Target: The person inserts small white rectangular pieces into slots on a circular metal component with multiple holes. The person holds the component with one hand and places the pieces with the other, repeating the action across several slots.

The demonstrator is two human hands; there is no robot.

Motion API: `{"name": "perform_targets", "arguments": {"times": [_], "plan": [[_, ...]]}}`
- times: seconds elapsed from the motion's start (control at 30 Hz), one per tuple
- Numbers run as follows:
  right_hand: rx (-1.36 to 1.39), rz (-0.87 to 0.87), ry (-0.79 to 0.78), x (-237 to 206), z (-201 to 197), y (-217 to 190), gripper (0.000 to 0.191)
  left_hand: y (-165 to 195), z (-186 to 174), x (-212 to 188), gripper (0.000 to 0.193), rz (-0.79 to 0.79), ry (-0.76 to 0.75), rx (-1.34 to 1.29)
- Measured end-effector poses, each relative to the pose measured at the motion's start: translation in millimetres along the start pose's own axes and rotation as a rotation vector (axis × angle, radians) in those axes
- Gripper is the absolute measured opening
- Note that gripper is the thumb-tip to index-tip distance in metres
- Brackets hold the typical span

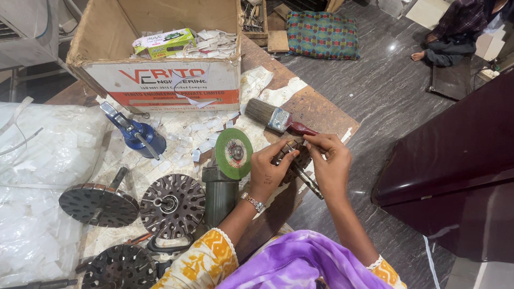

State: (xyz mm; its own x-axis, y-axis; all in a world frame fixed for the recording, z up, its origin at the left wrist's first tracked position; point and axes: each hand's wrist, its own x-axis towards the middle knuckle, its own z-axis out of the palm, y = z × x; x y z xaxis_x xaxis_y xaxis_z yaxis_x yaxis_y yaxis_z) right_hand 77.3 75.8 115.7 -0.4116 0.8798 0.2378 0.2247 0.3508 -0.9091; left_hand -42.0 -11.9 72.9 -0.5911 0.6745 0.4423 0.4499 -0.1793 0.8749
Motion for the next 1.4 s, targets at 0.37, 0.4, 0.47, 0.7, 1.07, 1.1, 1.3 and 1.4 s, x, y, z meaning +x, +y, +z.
{"name": "perform_targets", "arguments": {"times": [0.37, 0.4, 0.47, 0.7, 1.07, 1.1, 1.3, 1.4], "plan": [[0.077, 0.076, 0.081, 0, 4, -14, 0.035, 5, -1, -2, 0.032, 0.025, -0.021, 0.044], [0.049, 0.073, 0.094, -1, 5, -15, 0.036, 6, -1, -2, 0.032, 0.024, -0.022, 0.047], [0.027, 0.051, 0.102, -1, 7, -16, 0.037, 7, -2, -3, 0.032, 0.018, -0.026, 0.049], [0.098, -0.01, 0.099, -7, 8, 0, 0.036, 11, -2, -4, 0.031, 0.043, -0.025, 0.039], [0.244, -0.004, 0.084, -8, 4, 10, 0.032, 14, -2, -5, 0.031, 0.051, -0.028, 0.053], [0.201, 0.004, 0.086, -8, 4, 9, 0.031, 13, -3, -5, 0.031, 0.053, -0.027, 0.052], [0.128, 0.05, 0.11, -6, 3, 0, 0.027, 13, -2, -6, 0.03, 0.046, -0.034, 0.05], [0.124, 0.064, 0.116, -4, 3, -3, 0.026, 14, -3, -6, 0.03, 0.041, -0.035, 0.06]]}}
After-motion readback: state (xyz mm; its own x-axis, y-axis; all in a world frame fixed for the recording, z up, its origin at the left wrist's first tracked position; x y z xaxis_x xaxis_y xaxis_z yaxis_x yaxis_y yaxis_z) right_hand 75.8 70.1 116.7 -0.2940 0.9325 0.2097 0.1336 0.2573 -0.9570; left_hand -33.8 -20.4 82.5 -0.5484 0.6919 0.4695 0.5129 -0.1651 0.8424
